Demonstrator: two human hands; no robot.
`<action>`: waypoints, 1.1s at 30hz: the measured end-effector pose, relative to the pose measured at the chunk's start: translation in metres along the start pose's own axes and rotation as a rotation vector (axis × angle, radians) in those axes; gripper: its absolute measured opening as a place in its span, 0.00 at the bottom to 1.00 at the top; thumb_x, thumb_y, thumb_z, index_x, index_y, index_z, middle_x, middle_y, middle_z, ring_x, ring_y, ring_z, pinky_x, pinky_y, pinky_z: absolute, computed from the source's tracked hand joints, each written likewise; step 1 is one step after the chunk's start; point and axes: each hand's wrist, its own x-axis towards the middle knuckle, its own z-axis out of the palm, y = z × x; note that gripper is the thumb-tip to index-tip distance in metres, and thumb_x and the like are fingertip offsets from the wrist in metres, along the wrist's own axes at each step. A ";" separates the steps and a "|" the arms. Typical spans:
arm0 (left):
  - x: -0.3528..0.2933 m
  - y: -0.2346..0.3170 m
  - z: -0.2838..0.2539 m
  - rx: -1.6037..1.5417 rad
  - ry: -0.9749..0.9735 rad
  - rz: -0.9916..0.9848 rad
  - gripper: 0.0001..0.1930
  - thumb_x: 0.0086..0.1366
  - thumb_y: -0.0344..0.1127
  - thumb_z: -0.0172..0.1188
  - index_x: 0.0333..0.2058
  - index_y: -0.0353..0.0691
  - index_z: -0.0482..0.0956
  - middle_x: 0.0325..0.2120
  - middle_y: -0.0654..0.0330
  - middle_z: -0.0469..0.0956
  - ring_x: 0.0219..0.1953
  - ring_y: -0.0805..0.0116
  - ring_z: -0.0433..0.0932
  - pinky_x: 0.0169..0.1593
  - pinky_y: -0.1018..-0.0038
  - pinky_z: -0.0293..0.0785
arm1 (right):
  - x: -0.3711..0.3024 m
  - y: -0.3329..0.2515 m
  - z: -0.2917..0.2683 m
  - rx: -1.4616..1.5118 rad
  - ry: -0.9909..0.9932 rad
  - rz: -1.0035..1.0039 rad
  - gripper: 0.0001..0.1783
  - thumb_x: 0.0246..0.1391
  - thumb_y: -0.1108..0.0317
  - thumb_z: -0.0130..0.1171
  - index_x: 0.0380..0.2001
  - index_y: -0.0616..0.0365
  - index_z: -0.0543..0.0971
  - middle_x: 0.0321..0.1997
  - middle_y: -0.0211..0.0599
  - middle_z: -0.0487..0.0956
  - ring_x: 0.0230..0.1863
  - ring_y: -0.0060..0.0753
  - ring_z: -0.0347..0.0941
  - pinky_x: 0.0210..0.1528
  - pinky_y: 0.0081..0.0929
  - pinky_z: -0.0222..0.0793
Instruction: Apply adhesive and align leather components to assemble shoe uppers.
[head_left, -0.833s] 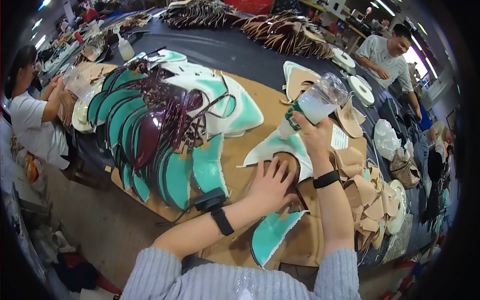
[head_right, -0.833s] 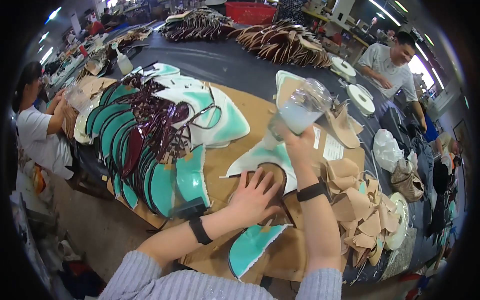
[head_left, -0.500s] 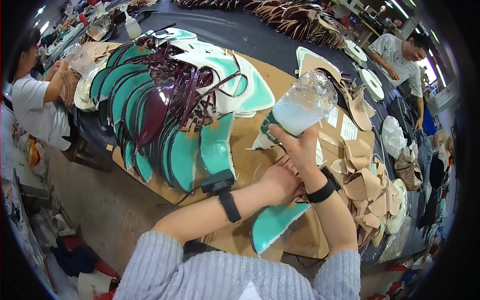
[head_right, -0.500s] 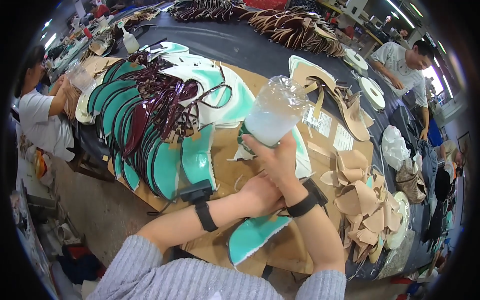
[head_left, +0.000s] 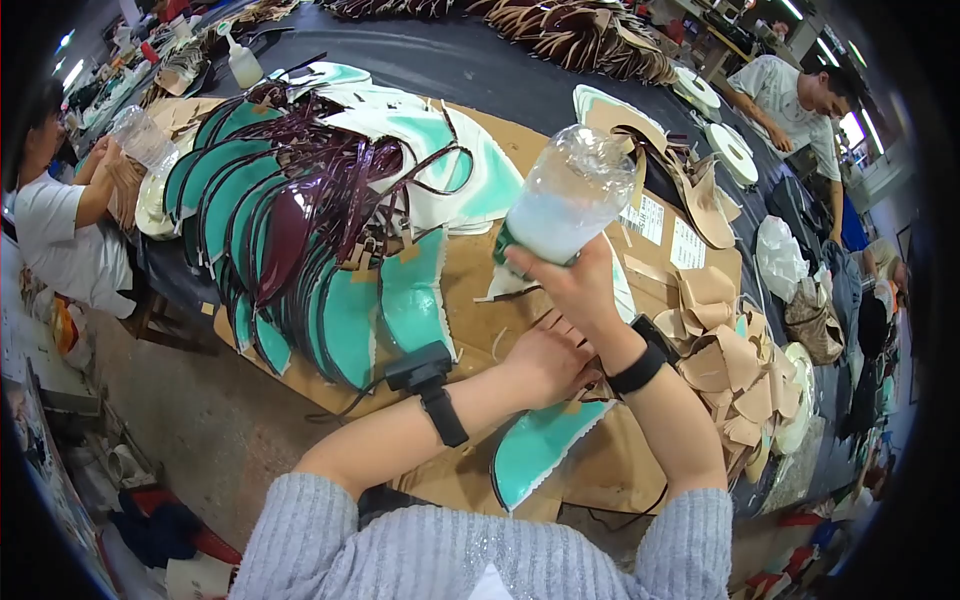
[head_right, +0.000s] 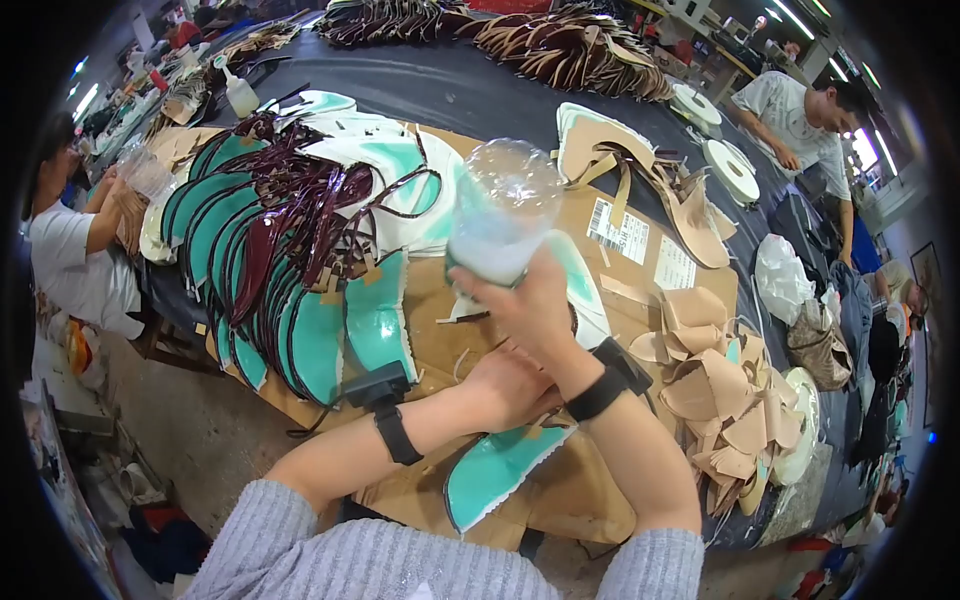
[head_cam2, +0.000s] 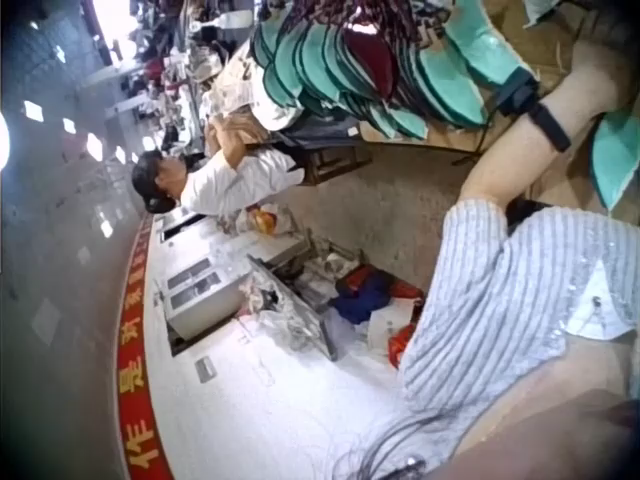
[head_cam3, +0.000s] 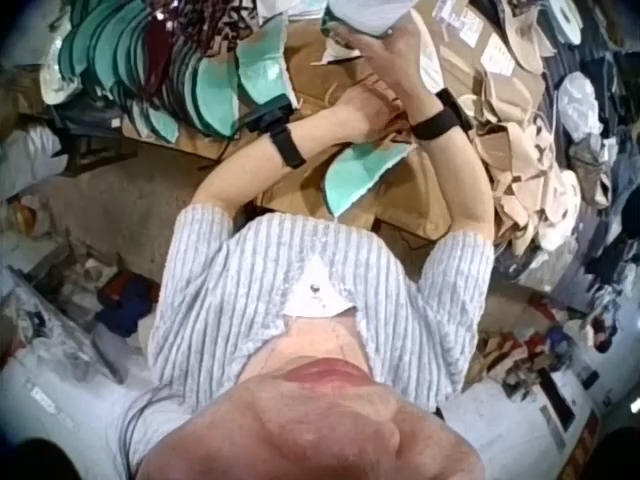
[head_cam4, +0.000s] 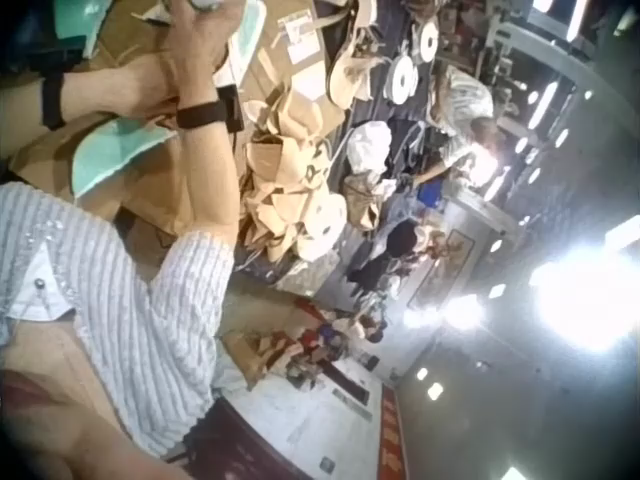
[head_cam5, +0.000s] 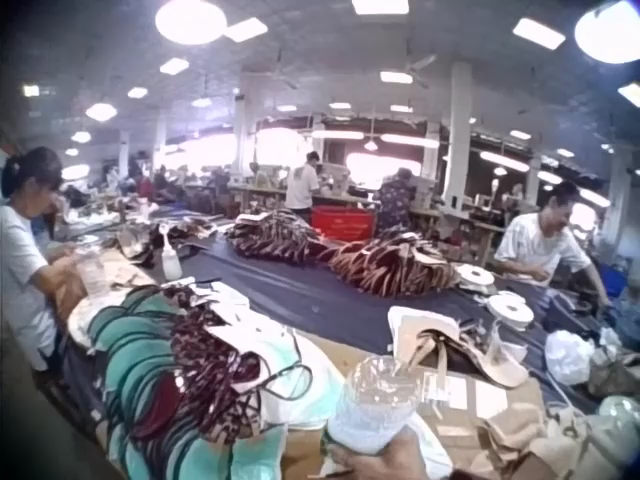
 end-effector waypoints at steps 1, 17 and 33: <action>0.004 0.000 -0.005 -0.075 -0.166 -0.089 0.28 0.61 0.48 0.57 0.56 0.38 0.68 0.57 0.51 0.67 0.64 0.53 0.59 0.67 0.57 0.51 | -0.002 -0.007 0.001 0.062 -0.016 0.074 0.21 0.43 0.72 0.70 0.43 0.64 0.77 0.41 0.34 0.80 0.42 0.26 0.76 0.46 0.25 0.72; 0.000 0.004 -0.010 0.090 0.030 0.081 0.26 0.60 0.40 0.58 0.56 0.37 0.68 0.58 0.50 0.65 0.65 0.51 0.57 0.67 0.55 0.53 | 0.014 0.026 -0.109 -0.217 0.072 0.053 0.23 0.44 0.73 0.69 0.45 0.64 0.75 0.40 0.34 0.80 0.41 0.24 0.76 0.43 0.24 0.72; -0.057 0.063 -0.056 0.062 -0.123 0.115 0.17 0.60 0.30 0.55 0.48 0.32 0.73 0.48 0.52 0.75 0.56 0.53 0.69 0.61 0.62 0.65 | -0.050 0.028 -0.126 -0.069 0.339 0.000 0.19 0.46 0.70 0.69 0.42 0.63 0.78 0.39 0.34 0.81 0.38 0.25 0.77 0.42 0.23 0.73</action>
